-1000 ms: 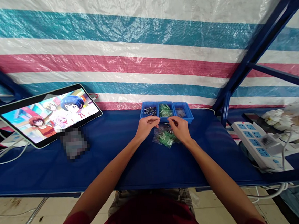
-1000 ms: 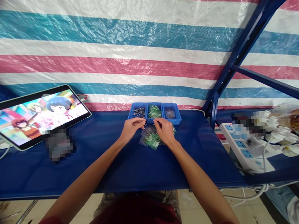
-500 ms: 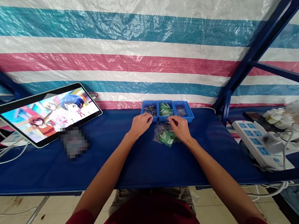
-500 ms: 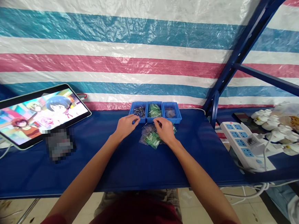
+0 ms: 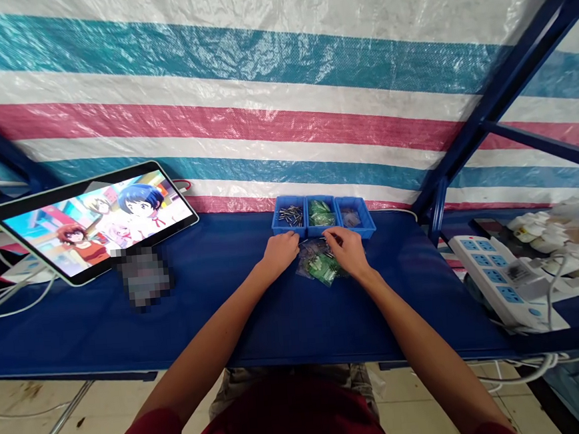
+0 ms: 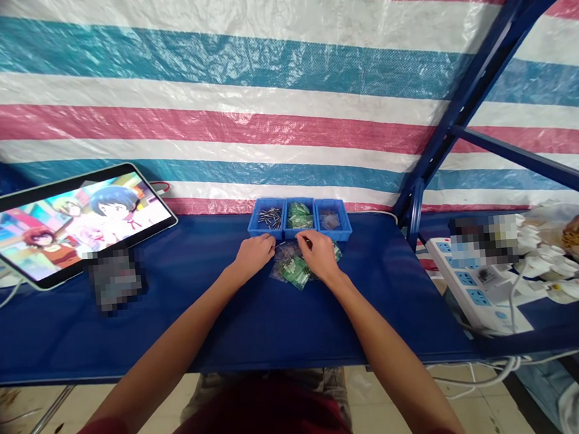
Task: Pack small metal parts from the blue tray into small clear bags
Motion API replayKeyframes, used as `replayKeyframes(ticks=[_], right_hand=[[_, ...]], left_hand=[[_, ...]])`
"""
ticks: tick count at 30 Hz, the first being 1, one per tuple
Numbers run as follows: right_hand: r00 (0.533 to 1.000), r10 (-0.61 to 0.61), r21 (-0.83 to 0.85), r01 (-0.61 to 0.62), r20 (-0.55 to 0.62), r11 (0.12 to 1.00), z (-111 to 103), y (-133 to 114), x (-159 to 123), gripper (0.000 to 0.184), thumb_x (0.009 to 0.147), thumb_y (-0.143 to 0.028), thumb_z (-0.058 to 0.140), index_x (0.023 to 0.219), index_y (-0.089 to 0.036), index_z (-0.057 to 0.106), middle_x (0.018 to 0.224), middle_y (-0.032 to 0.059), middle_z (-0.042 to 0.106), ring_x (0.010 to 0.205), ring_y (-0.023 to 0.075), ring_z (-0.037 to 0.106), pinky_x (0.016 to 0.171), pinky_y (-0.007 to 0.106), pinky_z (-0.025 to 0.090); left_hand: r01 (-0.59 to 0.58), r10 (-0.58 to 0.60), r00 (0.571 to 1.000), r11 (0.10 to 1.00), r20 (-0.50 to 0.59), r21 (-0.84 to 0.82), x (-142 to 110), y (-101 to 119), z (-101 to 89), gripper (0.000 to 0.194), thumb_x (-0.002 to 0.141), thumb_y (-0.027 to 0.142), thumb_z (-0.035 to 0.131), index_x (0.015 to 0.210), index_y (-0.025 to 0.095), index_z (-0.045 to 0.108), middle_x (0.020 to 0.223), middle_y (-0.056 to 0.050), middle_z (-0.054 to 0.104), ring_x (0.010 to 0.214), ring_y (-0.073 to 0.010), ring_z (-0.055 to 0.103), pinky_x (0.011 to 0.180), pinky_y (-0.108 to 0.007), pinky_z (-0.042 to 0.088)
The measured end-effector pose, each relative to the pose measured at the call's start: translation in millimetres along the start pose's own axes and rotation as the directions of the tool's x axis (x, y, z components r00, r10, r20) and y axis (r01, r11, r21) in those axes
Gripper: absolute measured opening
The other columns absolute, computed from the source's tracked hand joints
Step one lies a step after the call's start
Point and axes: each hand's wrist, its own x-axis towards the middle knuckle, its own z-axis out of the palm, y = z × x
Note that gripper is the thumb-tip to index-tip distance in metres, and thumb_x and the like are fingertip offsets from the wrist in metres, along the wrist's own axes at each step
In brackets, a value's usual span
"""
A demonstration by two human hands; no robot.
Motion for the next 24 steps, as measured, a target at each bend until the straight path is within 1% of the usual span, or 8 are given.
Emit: replayKeyframes(ticks=[4,8,15,19,21,24], right_hand=[[1.0,-0.017,-0.002,0.017,0.012,1.0,0.4,0.7,0.4,0.026,0.089,-0.032,0.047,0.085,-0.019,0.069,0.078,0.0056,0.07,0.064,0.0183,0.061,0.063,0.029,0.045],[1.0,-0.014,-0.006,0.014,0.014,1.0,-0.5,-0.6,0.6,0.027,0.089,-0.032,0.047,0.084,-0.019,0.069,0.077,0.0055,0.07,0.063,0.018,0.061,0.062,0.029,0.045],[1.0,-0.013,0.01,0.013,0.012,1.0,-2.4,-4.6,0.9,0.026,0.089,-0.031,0.047,0.083,-0.017,0.069,0.077,0.0059,0.07,0.061,0.0173,0.06,0.061,0.029,0.045],[1.0,-0.002,0.018,0.002,0.016,1.0,-1.8,-4.6,0.9,0.026,0.088,-0.031,0.048,0.082,-0.017,0.069,0.075,0.0058,0.07,0.06,0.0175,0.06,0.061,0.029,0.045],[1.0,-0.003,0.018,0.003,0.016,1.0,-1.0,-3.7,0.8,0.025,0.088,-0.03,0.049,0.082,-0.017,0.069,0.075,0.0058,0.07,0.061,0.0178,0.061,0.062,0.029,0.045],[1.0,-0.018,0.005,0.018,0.024,1.0,0.1,-1.7,0.7,0.025,0.089,-0.03,0.049,0.083,-0.017,0.07,0.075,0.0056,0.07,0.062,0.0179,0.061,0.062,0.029,0.044]], left_hand=[[0.022,-0.023,0.999,0.999,0.033,0.028,-2.4,2.0,-2.6,0.023,0.089,0.016,0.045,0.101,0.012,0.064,0.101,-0.015,0.067,0.091,-0.0261,0.066,0.068,-0.029,0.045],[0.021,-0.023,0.999,0.999,0.042,0.036,-3.1,2.2,-4.0,0.024,0.089,0.017,0.044,0.101,0.012,0.064,0.102,-0.014,0.066,0.09,-0.0257,0.066,0.068,-0.029,0.045],[0.025,-0.024,0.999,0.999,0.026,-0.043,-3.7,-1.2,-5.8,0.027,0.093,0.023,0.04,0.096,0.016,0.066,0.103,-0.009,0.067,0.091,-0.0225,0.065,0.072,-0.028,0.045],[0.025,-0.02,0.999,0.994,0.043,-0.107,-3.3,-3.5,-4.6,0.021,0.09,0.033,0.051,0.096,0.018,0.065,0.105,-0.008,0.066,0.094,-0.0221,0.064,0.074,-0.027,0.045],[0.013,-0.006,0.998,0.994,0.066,-0.112,-2.7,-2.6,-2.8,0.019,0.091,0.032,0.052,0.095,0.018,0.064,0.106,-0.008,0.066,0.094,-0.022,0.063,0.074,-0.027,0.045],[0.015,-0.008,0.997,0.996,0.082,-0.091,-3.1,2.0,-0.6,0.019,0.093,0.024,0.045,0.097,0.017,0.063,0.105,-0.009,0.066,0.093,-0.0223,0.065,0.073,-0.028,0.045]])
